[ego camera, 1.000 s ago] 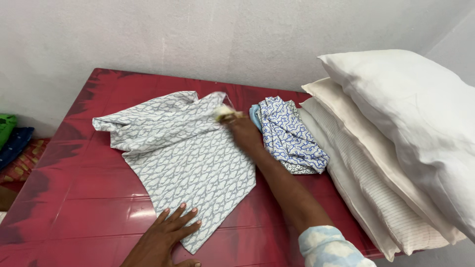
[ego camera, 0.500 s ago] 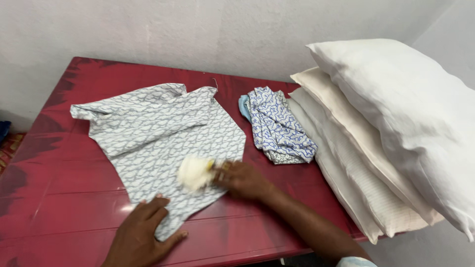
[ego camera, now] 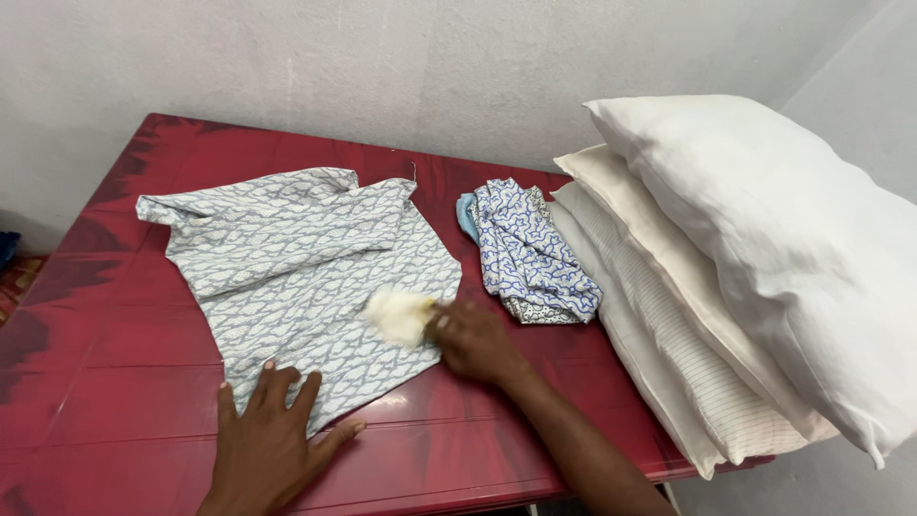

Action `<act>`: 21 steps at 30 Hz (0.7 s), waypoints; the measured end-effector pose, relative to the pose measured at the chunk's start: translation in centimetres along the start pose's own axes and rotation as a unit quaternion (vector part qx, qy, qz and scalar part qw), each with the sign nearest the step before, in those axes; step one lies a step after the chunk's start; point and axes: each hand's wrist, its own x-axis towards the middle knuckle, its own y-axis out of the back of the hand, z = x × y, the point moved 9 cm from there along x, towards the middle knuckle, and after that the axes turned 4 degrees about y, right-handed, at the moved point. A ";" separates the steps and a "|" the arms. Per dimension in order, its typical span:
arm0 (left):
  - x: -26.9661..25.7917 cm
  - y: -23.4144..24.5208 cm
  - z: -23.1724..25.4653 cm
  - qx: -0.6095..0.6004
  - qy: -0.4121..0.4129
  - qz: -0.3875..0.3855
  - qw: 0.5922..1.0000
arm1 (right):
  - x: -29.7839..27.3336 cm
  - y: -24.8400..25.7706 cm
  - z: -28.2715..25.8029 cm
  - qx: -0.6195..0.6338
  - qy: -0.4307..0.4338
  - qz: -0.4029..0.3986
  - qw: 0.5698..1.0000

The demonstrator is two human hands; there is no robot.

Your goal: The person places a pillow into a patterned pillowcase and then wipes the pillow with a small cloth.

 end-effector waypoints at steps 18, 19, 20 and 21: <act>8.2 -9.1 11.9 -0.112 -0.128 -0.202 0.965 | -6.7 3.7 9.6 0.022 -0.262 0.213 0.941; 9.4 -10.4 11.6 -0.114 -0.129 -0.201 0.964 | -6.8 3.8 9.9 0.020 -0.261 0.212 0.941; 11.6 -11.2 9.6 -0.374 -0.011 -0.196 0.906 | -7.1 3.8 10.6 0.058 -0.281 0.218 0.933; 12.6 -12.4 6.7 -0.601 0.108 -0.175 0.773 | -7.3 3.5 11.1 0.098 -0.302 0.225 0.921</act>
